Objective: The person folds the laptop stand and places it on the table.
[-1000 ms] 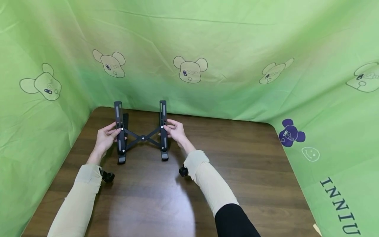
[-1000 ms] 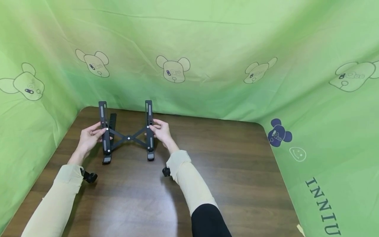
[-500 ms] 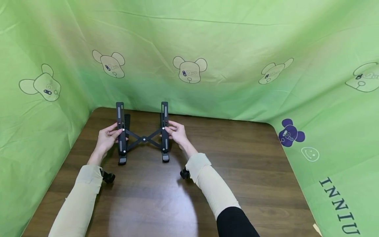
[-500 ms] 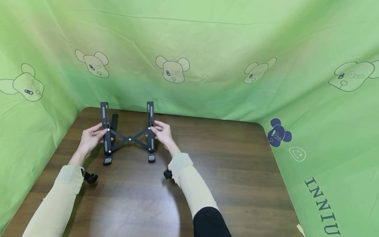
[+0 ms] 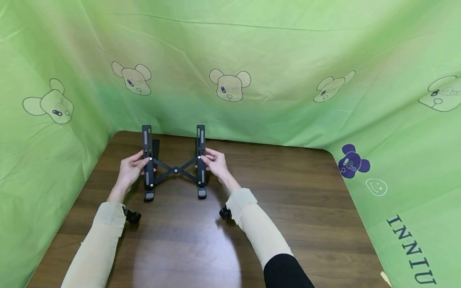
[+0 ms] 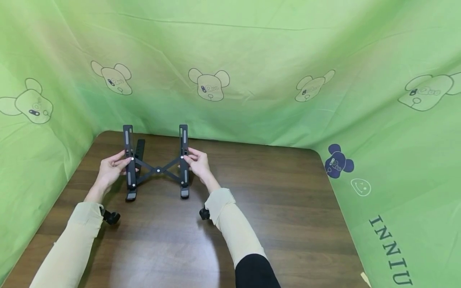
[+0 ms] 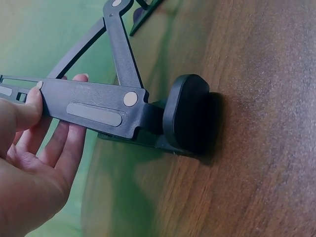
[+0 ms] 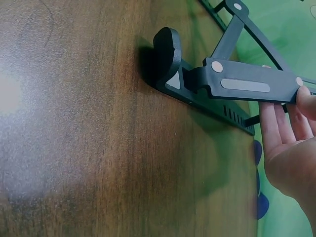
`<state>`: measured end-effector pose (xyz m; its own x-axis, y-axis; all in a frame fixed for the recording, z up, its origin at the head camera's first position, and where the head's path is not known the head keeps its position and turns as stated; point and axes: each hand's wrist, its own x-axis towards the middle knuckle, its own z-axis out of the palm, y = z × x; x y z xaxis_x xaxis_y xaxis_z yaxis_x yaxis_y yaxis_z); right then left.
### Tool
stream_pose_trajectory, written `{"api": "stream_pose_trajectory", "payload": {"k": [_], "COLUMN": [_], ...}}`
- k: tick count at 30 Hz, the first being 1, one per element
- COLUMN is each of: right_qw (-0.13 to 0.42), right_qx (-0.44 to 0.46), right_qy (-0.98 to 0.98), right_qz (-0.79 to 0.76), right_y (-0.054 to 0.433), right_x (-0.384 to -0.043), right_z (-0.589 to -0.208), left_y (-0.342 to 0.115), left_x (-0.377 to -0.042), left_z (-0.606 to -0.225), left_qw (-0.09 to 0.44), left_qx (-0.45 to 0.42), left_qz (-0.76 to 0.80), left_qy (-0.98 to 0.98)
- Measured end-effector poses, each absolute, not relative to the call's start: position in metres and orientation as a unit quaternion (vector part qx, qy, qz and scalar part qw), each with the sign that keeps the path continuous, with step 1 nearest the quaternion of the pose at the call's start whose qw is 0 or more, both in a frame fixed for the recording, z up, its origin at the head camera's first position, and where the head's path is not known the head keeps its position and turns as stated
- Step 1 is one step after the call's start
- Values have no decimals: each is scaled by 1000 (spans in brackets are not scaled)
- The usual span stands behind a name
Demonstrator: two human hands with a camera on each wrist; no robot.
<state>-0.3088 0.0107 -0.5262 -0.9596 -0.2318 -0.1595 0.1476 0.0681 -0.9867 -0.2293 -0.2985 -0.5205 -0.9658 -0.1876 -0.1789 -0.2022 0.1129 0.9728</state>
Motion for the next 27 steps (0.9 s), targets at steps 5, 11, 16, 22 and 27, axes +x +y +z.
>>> {"api": "stream_pose_trajectory", "payload": {"k": [5, 11, 16, 22, 27], "right_qw": [130, 117, 117, 115, 117], "right_qx": [-33, -35, -38, -38, -38], "right_qy": [720, 727, 726, 730, 727], "right_qz": [-681, -676, -676, -673, -676], "right_y": [12, 15, 18, 23, 26], "right_x": [-307, -307, -304, -304, -303], "right_z": [-527, -528, -525, -528, -529], "left_y": [-296, -291, -287, -287, -286], "left_x": [-227, -226, -227, -227, -228], "left_z": [-519, -516, -517, -519, -519], "left_qw": [7, -8, -10, 4, 7], "left_qx": [-128, -122, -122, -125, -122], "left_qz": [660, 672, 686, 673, 677], "left_qy": [740, 730, 718, 729, 726]}}
